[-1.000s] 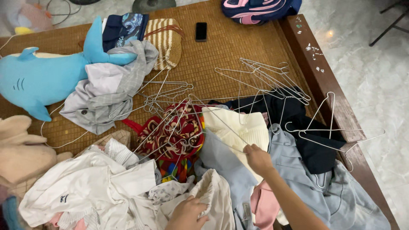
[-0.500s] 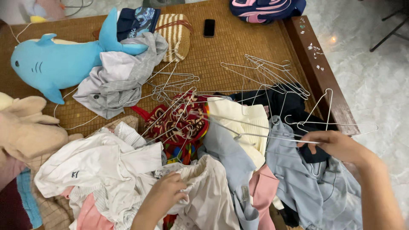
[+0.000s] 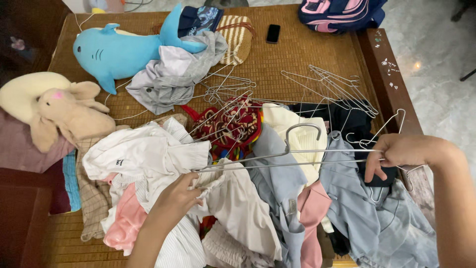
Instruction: The person takes garments from a pile on a bed, places each on a metal hanger, and hangs them in a wooden wardrobe. They handle a white shirt, a pink striped shirt, and white shorts, adjusting each before placing it on the rail.
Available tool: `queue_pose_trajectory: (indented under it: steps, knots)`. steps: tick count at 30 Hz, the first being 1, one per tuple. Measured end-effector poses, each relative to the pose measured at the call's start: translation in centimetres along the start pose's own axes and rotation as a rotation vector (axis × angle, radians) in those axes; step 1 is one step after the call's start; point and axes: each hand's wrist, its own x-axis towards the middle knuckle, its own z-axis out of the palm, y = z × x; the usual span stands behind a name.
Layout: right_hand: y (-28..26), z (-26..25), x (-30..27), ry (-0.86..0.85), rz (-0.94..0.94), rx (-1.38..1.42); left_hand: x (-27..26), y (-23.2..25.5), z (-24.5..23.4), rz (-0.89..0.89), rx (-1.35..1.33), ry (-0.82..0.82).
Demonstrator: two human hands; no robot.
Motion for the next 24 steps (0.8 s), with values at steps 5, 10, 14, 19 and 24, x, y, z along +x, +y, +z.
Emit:
queue_pose_trajectory:
  steps: [5, 10, 14, 19, 24]
  knots:
    - [-1.3, -0.3, -0.9, -0.029, -0.063, 0.014, -1.8, 0.8, -0.3, -0.045, -0.035, -0.016]
    - [-1.7, 0.8, -0.3, -0.063, -0.125, -0.087, -2.5, 3.1, 2.2, 0.303, -0.093, -0.066]
    - [-1.6, 0.8, 1.3, -0.159, -0.252, -0.097, -3.6, 5.0, 3.2, 0.278, -0.152, -0.1]
    - [-1.0, -0.4, 1.9, -0.215, -0.422, 0.057, -4.8, 8.0, 2.8, 0.136, -0.303, 0.049]
    - [-4.4, 1.3, 2.0, -0.357, -1.052, 0.561, -5.9, 10.2, 0.0, -0.093, -0.369, 0.264]
